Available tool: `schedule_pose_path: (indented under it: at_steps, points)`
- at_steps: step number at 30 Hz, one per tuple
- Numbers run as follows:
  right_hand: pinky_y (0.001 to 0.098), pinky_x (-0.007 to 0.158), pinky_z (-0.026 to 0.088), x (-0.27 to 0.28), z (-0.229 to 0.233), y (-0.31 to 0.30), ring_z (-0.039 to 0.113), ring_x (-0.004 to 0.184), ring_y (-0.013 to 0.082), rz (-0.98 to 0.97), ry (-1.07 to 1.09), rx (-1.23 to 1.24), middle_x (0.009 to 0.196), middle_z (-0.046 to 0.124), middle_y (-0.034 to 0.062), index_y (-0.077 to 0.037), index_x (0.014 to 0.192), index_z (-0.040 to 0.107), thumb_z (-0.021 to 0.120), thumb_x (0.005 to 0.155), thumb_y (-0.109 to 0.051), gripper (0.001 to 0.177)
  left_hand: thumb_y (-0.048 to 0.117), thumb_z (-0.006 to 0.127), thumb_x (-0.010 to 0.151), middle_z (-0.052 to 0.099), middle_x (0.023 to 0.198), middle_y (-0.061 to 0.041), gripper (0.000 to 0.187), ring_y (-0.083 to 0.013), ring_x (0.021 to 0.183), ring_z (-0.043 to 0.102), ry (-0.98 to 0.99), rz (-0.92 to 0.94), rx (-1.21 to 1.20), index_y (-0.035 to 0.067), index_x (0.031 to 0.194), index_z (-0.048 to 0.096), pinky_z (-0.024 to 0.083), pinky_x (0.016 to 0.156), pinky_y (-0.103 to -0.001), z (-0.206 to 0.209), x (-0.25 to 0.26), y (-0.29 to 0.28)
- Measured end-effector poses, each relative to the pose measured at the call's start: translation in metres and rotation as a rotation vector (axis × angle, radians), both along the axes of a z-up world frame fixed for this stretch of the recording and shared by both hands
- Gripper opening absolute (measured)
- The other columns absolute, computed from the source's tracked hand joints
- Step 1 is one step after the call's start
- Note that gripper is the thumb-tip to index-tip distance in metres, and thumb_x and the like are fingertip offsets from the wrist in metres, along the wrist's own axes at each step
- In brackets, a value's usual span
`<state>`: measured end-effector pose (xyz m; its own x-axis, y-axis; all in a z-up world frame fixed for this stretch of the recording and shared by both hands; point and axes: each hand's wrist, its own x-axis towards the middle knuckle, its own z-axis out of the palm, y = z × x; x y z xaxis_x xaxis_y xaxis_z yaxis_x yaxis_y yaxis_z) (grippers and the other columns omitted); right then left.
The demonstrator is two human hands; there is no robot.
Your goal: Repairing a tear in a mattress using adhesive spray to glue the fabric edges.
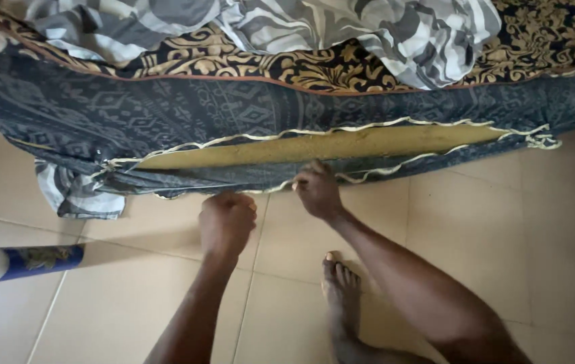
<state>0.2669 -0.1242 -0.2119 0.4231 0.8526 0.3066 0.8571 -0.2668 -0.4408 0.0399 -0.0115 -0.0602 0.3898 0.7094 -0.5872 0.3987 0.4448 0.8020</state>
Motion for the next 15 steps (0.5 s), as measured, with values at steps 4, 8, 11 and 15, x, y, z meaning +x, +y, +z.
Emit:
schedule_pose_path:
  at_steps: [4,8,11,15]
  points:
    - [0.0409,0.083,0.052,0.007,0.086,0.001,0.065,0.087,0.0218,0.06,0.374,-0.075,0.089,0.072,0.0065,-0.008,0.09,0.069,0.074,0.088,-0.018,0.011,0.006,0.063,0.083,0.077,0.102,-0.014,0.026,-0.0342,0.098,0.074,0.169,-0.162,0.543,0.008,0.104,0.079,0.058,0.086,-0.045,0.003,0.02,-0.007]
    - [0.0322,0.077,0.052,0.017,0.11,-0.012,0.061,0.081,0.0113,0.116,0.598,-0.29,0.086,0.071,0.0028,-0.007,0.096,0.071,0.07,0.093,-0.019,0.013,-0.006,0.067,0.066,0.062,0.132,-0.02,0.057,-0.0416,0.126,0.055,-0.006,-0.272,0.772,0.004,0.122,0.067,0.045,0.105,-0.048,0.003,0.038,-0.016]
    - [0.0301,0.077,0.051,0.016,0.136,-0.005,0.062,0.082,0.009,0.158,0.478,-0.386,0.088,0.073,0.0004,-0.008,0.099,0.075,0.07,0.094,-0.021,0.015,-0.006,0.071,0.066,0.059,0.139,-0.021,0.064,-0.0422,0.133,0.049,-0.16,-0.342,0.941,0.001,0.129,0.063,0.042,0.109,-0.047,-0.022,0.047,-0.006]
    - [0.028,0.078,0.049,0.027,0.124,0.004,0.062,0.084,0.0061,0.155,0.596,-0.491,0.091,0.073,-0.0032,-0.01,0.108,0.077,0.07,0.095,-0.026,0.021,0.007,0.078,0.081,0.068,0.131,-0.013,0.05,-0.0332,0.125,0.062,-0.096,-0.457,0.59,0.007,0.13,0.066,0.047,0.106,-0.042,-0.047,0.042,-0.001]
